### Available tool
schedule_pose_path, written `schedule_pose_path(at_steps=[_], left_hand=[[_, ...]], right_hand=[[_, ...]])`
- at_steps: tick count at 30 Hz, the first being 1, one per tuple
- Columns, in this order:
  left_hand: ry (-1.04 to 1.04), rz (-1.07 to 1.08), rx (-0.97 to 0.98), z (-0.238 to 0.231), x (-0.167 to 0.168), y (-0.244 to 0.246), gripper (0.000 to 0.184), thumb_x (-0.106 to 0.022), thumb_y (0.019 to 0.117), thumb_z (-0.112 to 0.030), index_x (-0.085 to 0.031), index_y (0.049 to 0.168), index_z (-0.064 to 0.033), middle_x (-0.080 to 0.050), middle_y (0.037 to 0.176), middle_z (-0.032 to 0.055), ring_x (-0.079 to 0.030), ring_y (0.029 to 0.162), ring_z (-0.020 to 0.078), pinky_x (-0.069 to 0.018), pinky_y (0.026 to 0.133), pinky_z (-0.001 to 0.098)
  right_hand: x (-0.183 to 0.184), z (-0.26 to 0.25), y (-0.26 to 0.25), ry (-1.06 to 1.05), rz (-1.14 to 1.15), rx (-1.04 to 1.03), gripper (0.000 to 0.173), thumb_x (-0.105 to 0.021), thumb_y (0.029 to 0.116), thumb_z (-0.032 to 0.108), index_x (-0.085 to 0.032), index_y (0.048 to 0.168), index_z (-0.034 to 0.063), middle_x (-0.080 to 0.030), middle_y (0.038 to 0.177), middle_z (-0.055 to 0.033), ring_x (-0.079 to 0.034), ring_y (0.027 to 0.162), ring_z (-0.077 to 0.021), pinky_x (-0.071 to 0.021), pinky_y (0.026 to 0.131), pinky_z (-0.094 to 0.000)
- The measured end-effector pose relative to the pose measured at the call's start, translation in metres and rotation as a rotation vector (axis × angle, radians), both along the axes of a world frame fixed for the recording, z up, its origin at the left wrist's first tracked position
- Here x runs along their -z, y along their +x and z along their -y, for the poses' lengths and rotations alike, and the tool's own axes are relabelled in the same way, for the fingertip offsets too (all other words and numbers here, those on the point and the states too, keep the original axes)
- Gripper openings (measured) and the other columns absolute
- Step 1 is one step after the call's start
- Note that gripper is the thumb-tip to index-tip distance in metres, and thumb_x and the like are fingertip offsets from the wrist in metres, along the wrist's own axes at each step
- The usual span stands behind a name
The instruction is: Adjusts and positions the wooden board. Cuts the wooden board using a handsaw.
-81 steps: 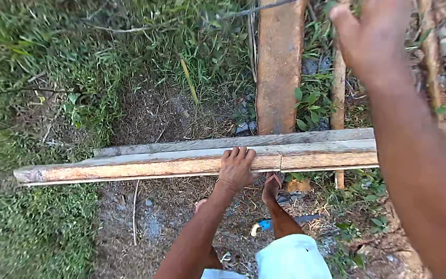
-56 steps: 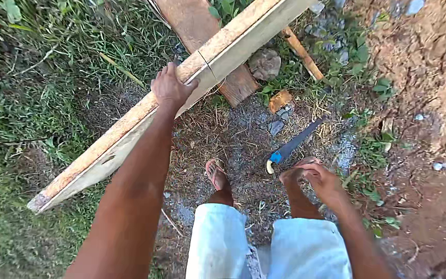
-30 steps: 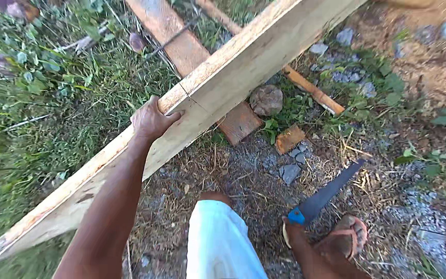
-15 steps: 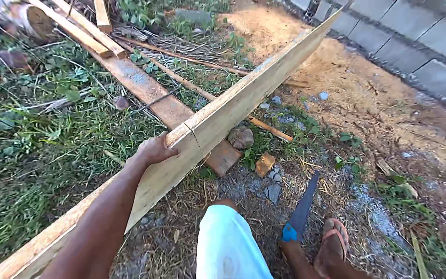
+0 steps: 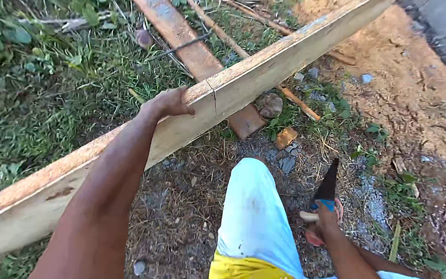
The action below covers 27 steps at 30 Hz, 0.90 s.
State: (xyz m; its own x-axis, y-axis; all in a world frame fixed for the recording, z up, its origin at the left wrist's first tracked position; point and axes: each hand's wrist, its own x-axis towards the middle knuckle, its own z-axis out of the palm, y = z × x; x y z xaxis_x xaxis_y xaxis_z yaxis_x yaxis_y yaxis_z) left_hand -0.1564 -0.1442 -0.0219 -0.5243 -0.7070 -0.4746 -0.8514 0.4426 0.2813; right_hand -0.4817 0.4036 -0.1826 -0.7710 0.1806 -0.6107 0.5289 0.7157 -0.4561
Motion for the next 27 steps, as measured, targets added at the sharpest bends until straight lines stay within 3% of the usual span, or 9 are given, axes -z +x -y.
schedule_pose_path(at_steps=[3, 6, 8, 11, 15, 17, 22, 27], left_hand=[[0.011, -0.041, 0.015, 0.015, 0.002, 0.003, 0.078, -0.083, 0.0825, -0.044, -0.049, 0.144, -0.0112, -0.066, 0.114, 0.0304, -0.064, 0.108, 0.0522, -0.0471, 0.088, 0.0755], [-0.001, -0.036, -0.029, 0.021, 0.004, 0.005, 0.079, -0.084, 0.0819, -0.046, -0.050, 0.145, -0.0119, -0.065, 0.119, 0.0307, -0.062, 0.111, 0.0536, -0.0459, 0.088, 0.0771], [-0.065, 0.039, -0.135, 0.017, 0.002, 0.000, 0.083, -0.083, 0.0777, -0.052, -0.050, 0.145, -0.0180, -0.064, 0.124, 0.0288, -0.060, 0.117, 0.0535, -0.0455, 0.088, 0.0779], [-0.197, 0.031, -0.223, 0.011, 0.013, 0.000, 0.089, -0.084, 0.0735, -0.056, -0.050, 0.141, -0.0097, -0.065, 0.121, 0.0286, -0.061, 0.115, 0.0510, -0.0462, 0.089, 0.0738], [-0.276, 0.002, -0.217, 0.012, 0.021, 0.004, 0.096, -0.077, 0.0732, -0.070, -0.050, 0.139, -0.0058, -0.067, 0.115, 0.0257, -0.064, 0.111, 0.0471, -0.0481, 0.089, 0.0700], [-0.274, -0.001, -0.220, 0.013, 0.021, 0.004, 0.094, -0.075, 0.0728, -0.074, -0.052, 0.136, -0.0082, -0.068, 0.114, 0.0235, -0.066, 0.110, 0.0455, -0.0488, 0.087, 0.0692], [-0.265, 0.001, -0.219, 0.015, 0.017, 0.006, 0.086, -0.075, 0.0726, -0.074, -0.055, 0.132, -0.0138, -0.069, 0.110, 0.0211, -0.067, 0.105, 0.0443, -0.0493, 0.083, 0.0694], [-0.261, 0.025, -0.248, 0.014, 0.018, 0.003, 0.088, -0.075, 0.0712, -0.073, -0.054, 0.137, -0.0177, -0.070, 0.113, 0.0197, -0.067, 0.107, 0.0437, -0.0489, 0.084, 0.0706]], right_hand=[[-0.053, 0.043, -0.010, -0.262, -0.161, 0.109, 0.051, -0.062, 0.1035, 0.031, -0.043, 0.139, -0.0009, -0.055, 0.095, -0.0106, -0.057, 0.072, -0.0162, -0.0544, 0.070, -0.0372], [-0.115, 0.093, -0.003, -0.536, -0.273, 0.149, 0.035, -0.061, 0.1047, 0.026, -0.044, 0.128, 0.0065, -0.052, 0.073, -0.0014, -0.058, 0.054, -0.0120, -0.0589, 0.056, -0.0322], [-0.150, 0.122, 0.010, -0.667, -0.356, 0.036, 0.038, -0.057, 0.1069, 0.021, -0.038, 0.138, 0.0091, -0.049, 0.071, 0.0006, -0.056, 0.050, -0.0111, -0.0585, 0.053, -0.0299], [-0.177, 0.154, 0.031, -0.785, -0.462, -0.259, 0.034, -0.052, 0.1078, 0.017, -0.039, 0.138, 0.0059, -0.047, 0.068, 0.0032, -0.053, 0.048, -0.0098, -0.0579, 0.052, -0.0298], [-0.189, 0.203, 0.068, -0.791, -0.502, -0.699, 0.042, -0.054, 0.1043, 0.021, -0.048, 0.139, -0.0024, -0.056, 0.073, 0.0032, -0.055, 0.050, -0.0077, -0.0572, 0.051, -0.0293], [-0.179, 0.232, 0.083, -0.808, -0.445, -0.832, 0.038, -0.054, 0.1047, 0.022, -0.052, 0.136, -0.0003, -0.057, 0.073, 0.0010, -0.056, 0.051, -0.0092, -0.0571, 0.053, -0.0305], [-0.152, 0.289, 0.111, -0.733, -0.438, -1.038, 0.038, -0.054, 0.1069, 0.031, -0.057, 0.137, 0.0076, -0.064, 0.075, -0.0069, -0.061, 0.053, -0.0168, -0.0581, 0.053, -0.0392], [-0.143, 0.321, 0.121, -0.686, -0.485, -1.172, 0.043, -0.051, 0.1088, 0.037, -0.055, 0.143, 0.0110, -0.067, 0.084, -0.0128, -0.063, 0.057, -0.0230, -0.0563, 0.052, -0.0445]])
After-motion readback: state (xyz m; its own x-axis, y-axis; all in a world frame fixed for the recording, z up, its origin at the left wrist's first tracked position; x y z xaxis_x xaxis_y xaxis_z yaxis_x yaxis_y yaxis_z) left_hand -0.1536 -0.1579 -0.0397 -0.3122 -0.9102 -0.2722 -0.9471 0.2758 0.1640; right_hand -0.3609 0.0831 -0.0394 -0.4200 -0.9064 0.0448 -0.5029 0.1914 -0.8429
